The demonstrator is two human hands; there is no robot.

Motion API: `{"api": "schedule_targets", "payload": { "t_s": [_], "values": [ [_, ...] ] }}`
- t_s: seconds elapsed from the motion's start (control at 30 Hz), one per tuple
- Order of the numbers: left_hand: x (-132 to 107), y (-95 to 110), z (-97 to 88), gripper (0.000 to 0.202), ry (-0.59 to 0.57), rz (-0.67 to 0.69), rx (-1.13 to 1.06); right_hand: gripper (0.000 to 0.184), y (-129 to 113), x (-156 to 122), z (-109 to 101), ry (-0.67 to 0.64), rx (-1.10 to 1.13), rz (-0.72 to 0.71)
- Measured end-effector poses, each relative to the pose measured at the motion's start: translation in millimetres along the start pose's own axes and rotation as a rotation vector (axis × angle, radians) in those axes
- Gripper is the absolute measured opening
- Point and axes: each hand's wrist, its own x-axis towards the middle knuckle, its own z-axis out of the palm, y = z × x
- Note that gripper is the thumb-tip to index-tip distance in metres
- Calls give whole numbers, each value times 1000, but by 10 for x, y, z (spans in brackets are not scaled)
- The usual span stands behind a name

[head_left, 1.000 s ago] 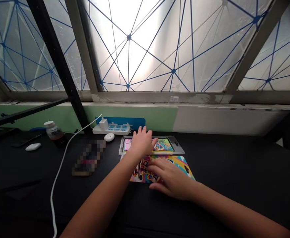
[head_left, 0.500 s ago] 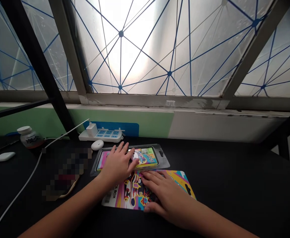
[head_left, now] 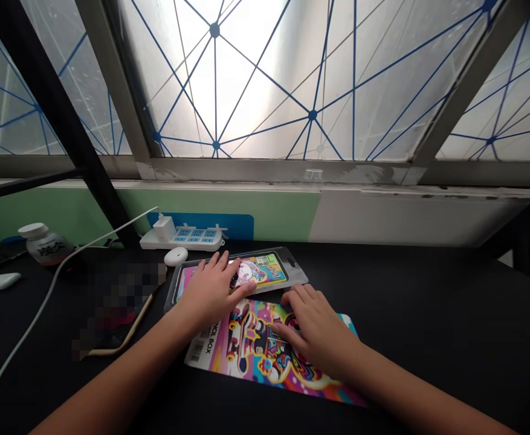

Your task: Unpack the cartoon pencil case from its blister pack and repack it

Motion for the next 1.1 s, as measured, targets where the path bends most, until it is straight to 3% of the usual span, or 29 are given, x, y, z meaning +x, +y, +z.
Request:
{"api": "schedule_targets", "payload": {
  "t_s": [0.17, 0.3, 0.43, 0.53, 0.63, 0.77, 0.87, 1.0, 1.1],
  "values": [
    [-14, 31, -75, 64, 88, 48, 65, 30, 50, 48, -28, 24, 31, 40],
    [-9, 7, -95, 62, 78, 46, 60, 29, 81, 25, -142, -61, 108, 91],
    [24, -64, -104, 56, 47, 71, -13, 27, 144, -44, -411, -166, 113, -23],
    [47, -119, -110, 52, -1, 99, -79, 32, 303, -51, -617, -111, 103, -40],
    [58, -152, -119, 49, -30, 126, -193, 36, 580, 10, -704, -113, 87, 52],
    [54, -134, -143, 50, -15, 133, -233, 44, 968, 96, -650, -158, 58, 202],
    [34, -72, -143, 44, -33, 150, -240, 43, 1084, 107, -569, -91, 25, 228],
    [-2, 31, -84, 34, -44, 147, -223, 41, 904, 103, -427, 47, 59, 215],
    [-17, 75, -36, 35, -65, 133, -192, 47, 695, 110, -322, 30, 134, 221]
  ]
}}
